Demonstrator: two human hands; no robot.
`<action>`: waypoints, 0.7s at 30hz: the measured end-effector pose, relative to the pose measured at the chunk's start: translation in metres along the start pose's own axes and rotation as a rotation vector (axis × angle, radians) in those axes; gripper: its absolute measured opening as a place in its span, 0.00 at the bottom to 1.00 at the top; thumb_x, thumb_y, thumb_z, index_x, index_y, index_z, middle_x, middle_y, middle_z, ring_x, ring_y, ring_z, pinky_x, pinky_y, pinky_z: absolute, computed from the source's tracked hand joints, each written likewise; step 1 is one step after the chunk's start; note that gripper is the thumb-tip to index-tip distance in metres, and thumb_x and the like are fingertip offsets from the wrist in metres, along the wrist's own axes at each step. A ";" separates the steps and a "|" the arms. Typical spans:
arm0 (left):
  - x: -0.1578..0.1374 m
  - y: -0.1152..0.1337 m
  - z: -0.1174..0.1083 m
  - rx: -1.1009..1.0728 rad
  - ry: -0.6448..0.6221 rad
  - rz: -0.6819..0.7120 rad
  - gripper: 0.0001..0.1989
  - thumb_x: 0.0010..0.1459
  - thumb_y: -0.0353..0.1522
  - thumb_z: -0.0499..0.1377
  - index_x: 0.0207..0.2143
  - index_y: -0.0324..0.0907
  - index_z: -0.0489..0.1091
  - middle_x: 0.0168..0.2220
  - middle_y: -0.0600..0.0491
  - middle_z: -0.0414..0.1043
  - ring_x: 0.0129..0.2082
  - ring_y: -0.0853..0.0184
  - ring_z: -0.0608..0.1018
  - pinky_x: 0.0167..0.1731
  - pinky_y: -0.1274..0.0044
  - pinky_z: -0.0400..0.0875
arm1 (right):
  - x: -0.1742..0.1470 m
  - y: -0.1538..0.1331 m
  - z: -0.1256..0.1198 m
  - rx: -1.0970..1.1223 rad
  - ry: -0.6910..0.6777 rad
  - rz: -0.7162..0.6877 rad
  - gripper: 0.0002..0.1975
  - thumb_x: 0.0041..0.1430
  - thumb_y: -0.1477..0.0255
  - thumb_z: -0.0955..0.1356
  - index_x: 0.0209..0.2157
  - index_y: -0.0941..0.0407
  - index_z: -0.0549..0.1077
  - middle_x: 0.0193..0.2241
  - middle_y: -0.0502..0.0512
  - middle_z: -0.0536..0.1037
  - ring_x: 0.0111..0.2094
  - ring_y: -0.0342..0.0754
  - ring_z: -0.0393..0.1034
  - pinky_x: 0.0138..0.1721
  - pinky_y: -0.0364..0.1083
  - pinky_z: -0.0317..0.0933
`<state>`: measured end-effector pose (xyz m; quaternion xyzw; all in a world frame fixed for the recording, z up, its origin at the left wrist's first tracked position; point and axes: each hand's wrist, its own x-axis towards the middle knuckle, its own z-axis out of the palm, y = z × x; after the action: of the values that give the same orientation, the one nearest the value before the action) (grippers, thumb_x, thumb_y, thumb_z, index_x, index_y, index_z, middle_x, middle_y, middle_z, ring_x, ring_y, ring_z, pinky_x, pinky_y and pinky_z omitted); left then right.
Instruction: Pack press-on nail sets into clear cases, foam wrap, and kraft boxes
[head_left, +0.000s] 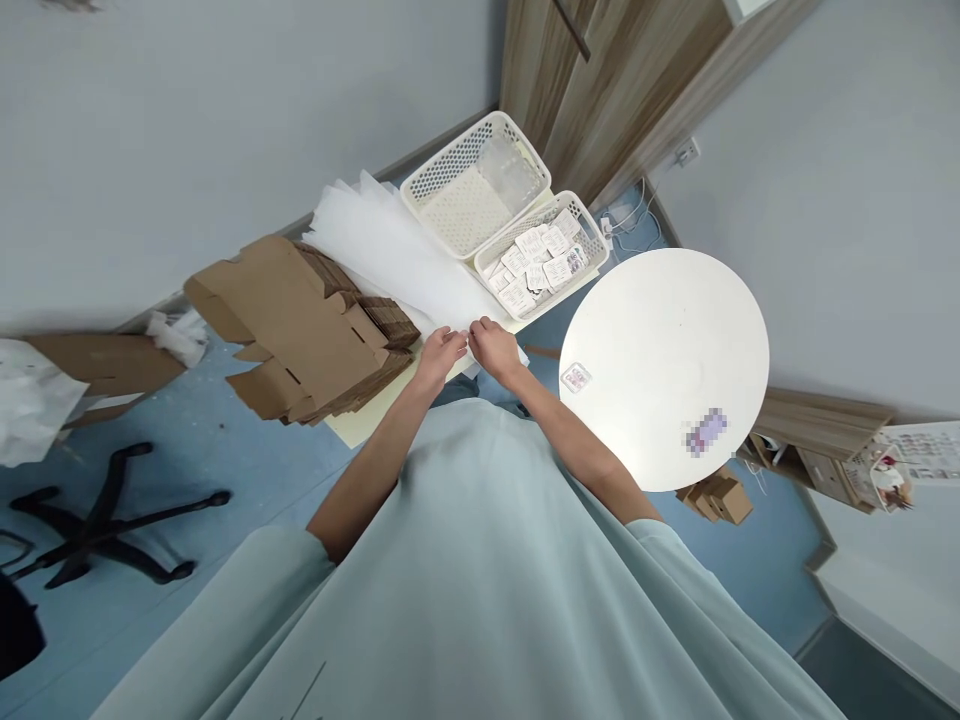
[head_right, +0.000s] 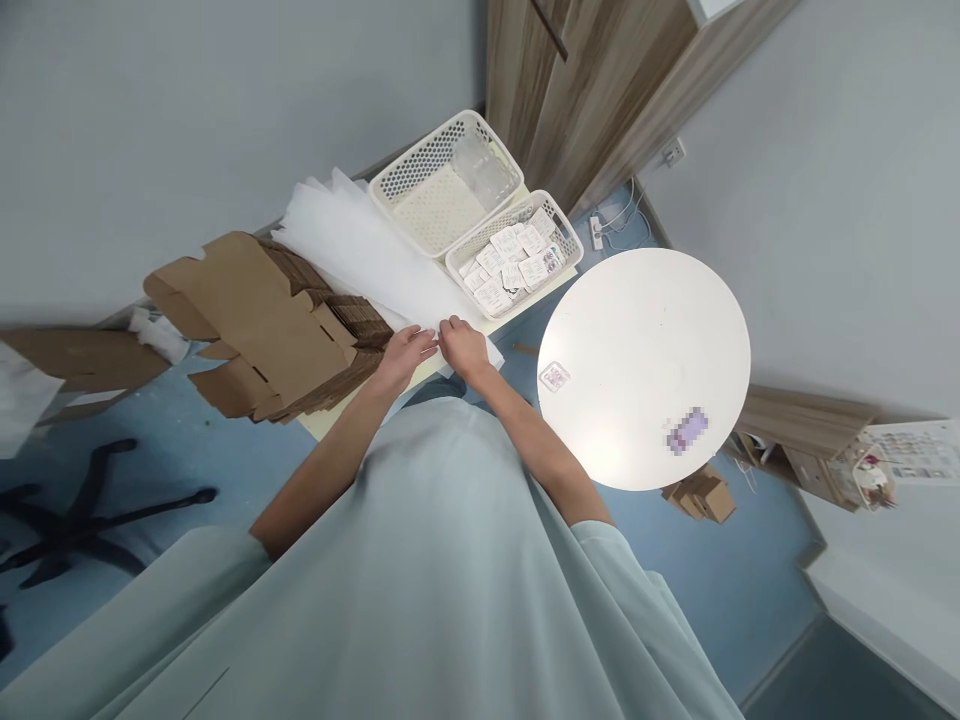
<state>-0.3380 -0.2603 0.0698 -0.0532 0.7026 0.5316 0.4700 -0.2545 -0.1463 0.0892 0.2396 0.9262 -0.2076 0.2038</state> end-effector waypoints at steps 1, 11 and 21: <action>0.000 -0.002 0.000 0.020 0.006 0.002 0.32 0.65 0.40 0.69 0.67 0.39 0.68 0.68 0.33 0.71 0.65 0.53 0.80 0.62 0.63 0.80 | 0.002 0.002 0.005 -0.007 -0.013 0.001 0.16 0.83 0.72 0.58 0.56 0.57 0.75 0.58 0.66 0.79 0.57 0.57 0.73 0.50 0.49 0.71; -0.035 0.001 -0.030 0.049 0.027 0.071 0.30 0.67 0.37 0.67 0.68 0.41 0.70 0.75 0.35 0.66 0.72 0.51 0.74 0.67 0.61 0.75 | 0.033 0.012 0.037 -0.018 -0.063 0.071 0.18 0.79 0.68 0.66 0.63 0.64 0.71 0.64 0.74 0.74 0.63 0.63 0.68 0.58 0.55 0.74; -0.042 -0.002 -0.052 0.082 0.002 0.080 0.27 0.67 0.36 0.65 0.66 0.41 0.72 0.72 0.38 0.71 0.69 0.51 0.76 0.67 0.59 0.75 | 0.044 0.011 0.042 -0.073 -0.136 0.079 0.20 0.79 0.77 0.57 0.56 0.61 0.78 0.59 0.71 0.78 0.57 0.61 0.74 0.53 0.53 0.73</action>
<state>-0.3454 -0.3206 0.0979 -0.0063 0.7258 0.5205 0.4498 -0.2720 -0.1425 0.0302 0.2536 0.9071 -0.1812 0.2830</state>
